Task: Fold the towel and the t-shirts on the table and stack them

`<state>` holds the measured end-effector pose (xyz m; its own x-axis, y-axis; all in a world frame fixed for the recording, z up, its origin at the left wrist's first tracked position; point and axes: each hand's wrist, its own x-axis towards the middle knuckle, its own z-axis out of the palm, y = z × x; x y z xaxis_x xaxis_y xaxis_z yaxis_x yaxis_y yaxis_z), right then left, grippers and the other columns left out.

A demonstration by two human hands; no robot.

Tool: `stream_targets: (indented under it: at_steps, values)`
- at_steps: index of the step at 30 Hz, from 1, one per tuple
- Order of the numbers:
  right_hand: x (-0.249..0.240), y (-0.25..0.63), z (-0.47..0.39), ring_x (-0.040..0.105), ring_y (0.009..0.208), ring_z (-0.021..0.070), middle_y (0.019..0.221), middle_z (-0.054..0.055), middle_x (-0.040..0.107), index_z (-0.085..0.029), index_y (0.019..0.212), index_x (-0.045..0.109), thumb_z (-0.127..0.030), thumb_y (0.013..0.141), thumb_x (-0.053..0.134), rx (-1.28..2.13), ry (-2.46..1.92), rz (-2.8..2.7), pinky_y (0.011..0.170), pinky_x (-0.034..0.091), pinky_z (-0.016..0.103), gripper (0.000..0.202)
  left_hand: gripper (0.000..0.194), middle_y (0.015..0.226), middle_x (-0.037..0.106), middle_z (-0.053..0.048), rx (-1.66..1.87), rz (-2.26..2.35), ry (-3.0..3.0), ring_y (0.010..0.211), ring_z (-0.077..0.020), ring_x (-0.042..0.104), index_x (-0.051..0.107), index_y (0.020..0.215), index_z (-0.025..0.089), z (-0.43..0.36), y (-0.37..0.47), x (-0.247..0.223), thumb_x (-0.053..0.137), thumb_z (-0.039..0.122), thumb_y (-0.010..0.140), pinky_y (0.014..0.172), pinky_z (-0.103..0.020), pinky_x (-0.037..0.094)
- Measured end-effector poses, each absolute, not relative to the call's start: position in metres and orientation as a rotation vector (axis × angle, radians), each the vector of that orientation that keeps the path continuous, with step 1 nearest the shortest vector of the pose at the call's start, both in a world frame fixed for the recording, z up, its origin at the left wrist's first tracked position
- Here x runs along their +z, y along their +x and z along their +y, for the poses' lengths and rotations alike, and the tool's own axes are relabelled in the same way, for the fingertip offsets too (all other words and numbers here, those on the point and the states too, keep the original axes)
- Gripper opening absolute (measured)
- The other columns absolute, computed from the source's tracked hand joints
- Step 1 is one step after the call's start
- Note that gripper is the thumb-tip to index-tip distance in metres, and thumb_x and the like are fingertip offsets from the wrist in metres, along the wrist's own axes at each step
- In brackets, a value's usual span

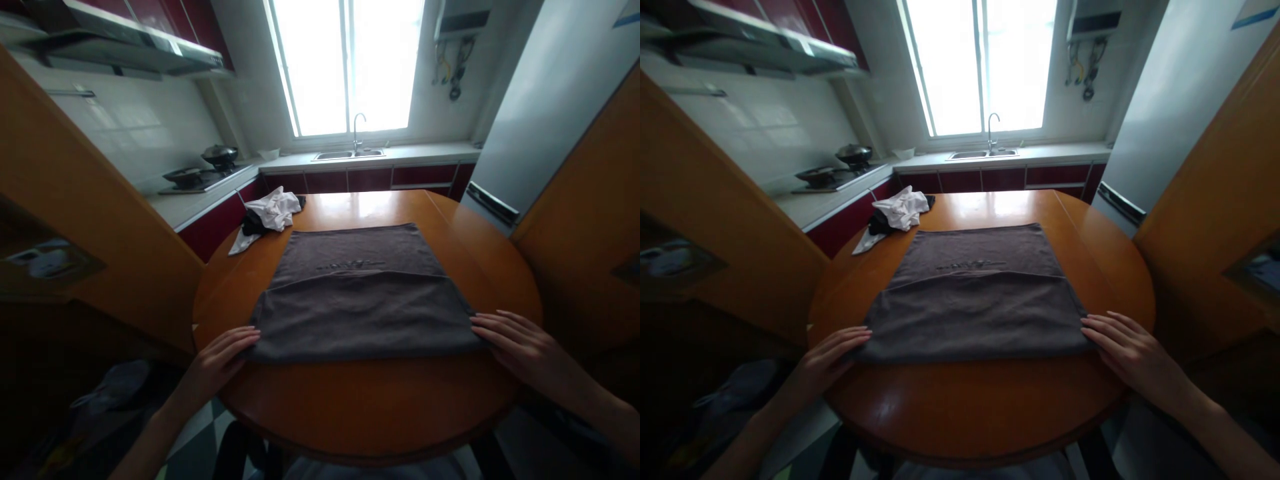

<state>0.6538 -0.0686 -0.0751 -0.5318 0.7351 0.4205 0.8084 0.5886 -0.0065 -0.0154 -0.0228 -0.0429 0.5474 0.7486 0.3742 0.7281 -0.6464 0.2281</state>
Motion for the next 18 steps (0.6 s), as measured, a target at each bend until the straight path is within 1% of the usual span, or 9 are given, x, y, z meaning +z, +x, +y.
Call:
stream_targets:
  at_steps: [3,5,8,12,13,15,17,18]
  values:
    - [-0.076,0.654,-0.071,0.063,0.124,0.0212,0.136,0.001,0.066,-0.032,0.133,0.064,-0.02,0.096,0.052,-0.266,-1.216,-2.417,0.116,0.04,0.048,0.041,0.028,0.127,0.071,-0.004,0.689,1.248,2.744,0.119,-0.0219,0.067,0.072,0.119,0.029,-0.024,-0.016,-0.04,0.052,0.027,0.099,0.103,-0.037,0.055]
    - [-0.077,0.654,-0.072,0.065,0.121,0.0214,0.133,0.003,0.069,-0.032,0.131,0.066,-0.021,0.095,0.055,-0.265,-1.181,-2.377,0.115,0.042,0.045,0.04,0.028,0.126,0.071,-0.004,0.679,1.232,2.732,0.119,-0.0216,0.067,0.072,0.12,0.028,-0.025,-0.017,-0.038,0.052,0.026,0.1,0.102,-0.037,0.056]
    - [-0.074,0.655,-0.071,0.068,0.116,0.0232,0.126,0.005,0.072,-0.033,0.126,0.07,-0.022,0.091,0.059,-0.213,-1.123,-2.324,0.11,0.048,0.043,0.038,0.029,0.125,0.072,-0.006,0.679,1.215,2.709,0.117,-0.0216,0.067,0.072,0.121,0.028,-0.027,-0.02,-0.031,0.052,0.026,0.1,0.1,-0.035,0.057]
    - [-0.061,0.66,-0.071,0.068,0.117,0.028,0.123,0.003,0.073,-0.038,0.124,0.069,-0.026,0.087,0.065,0.017,-1.116,-2.315,0.103,0.055,0.049,0.04,0.029,0.123,0.073,-0.006,0.666,1.176,2.663,0.116,-0.0221,0.068,0.072,0.121,0.028,-0.029,-0.027,-0.013,0.055,0.024,0.098,0.1,-0.032,0.056]
    - [-0.056,0.661,-0.073,0.067,0.118,0.0287,0.123,0.003,0.073,-0.039,0.123,0.07,-0.026,0.086,0.066,0.089,-1.135,-2.292,0.101,0.056,0.048,0.039,0.029,0.122,0.073,-0.005,0.661,1.171,2.648,0.115,-0.0222,0.068,0.072,0.121,0.03,-0.03,-0.028,-0.006,0.056,0.024,0.098,0.1,-0.032,0.056]
    - [-0.043,0.662,-0.077,0.067,0.118,0.0288,0.122,0.004,0.073,-0.041,0.118,0.072,-0.026,0.086,0.066,0.233,-1.161,-2.238,0.097,0.059,0.043,0.036,0.03,0.121,0.074,-0.003,0.637,1.163,2.624,0.112,-0.022,0.07,0.072,0.12,0.032,-0.034,-0.03,0.009,0.058,0.023,0.095,0.098,-0.03,0.057]
    - [-0.028,0.664,-0.084,0.069,0.113,0.0283,0.117,0.006,0.074,-0.042,0.113,0.074,-0.028,0.087,0.064,0.35,-1.171,-2.202,0.092,0.062,0.037,0.031,0.032,0.119,0.075,0.0,0.584,1.182,2.602,0.108,-0.0217,0.071,0.073,0.119,0.035,-0.04,-0.032,0.026,0.06,0.021,0.093,0.095,-0.028,0.058]
    - [-0.021,0.665,-0.088,0.071,0.107,0.0283,0.112,0.007,0.075,-0.042,0.108,0.075,-0.033,0.087,0.064,0.341,-1.191,-2.171,0.088,0.063,0.035,0.026,0.034,0.118,0.075,0.001,0.545,1.189,2.596,0.107,-0.0216,0.072,0.074,0.119,0.037,-0.043,-0.033,0.034,0.06,0.021,0.092,0.093,-0.027,0.059]
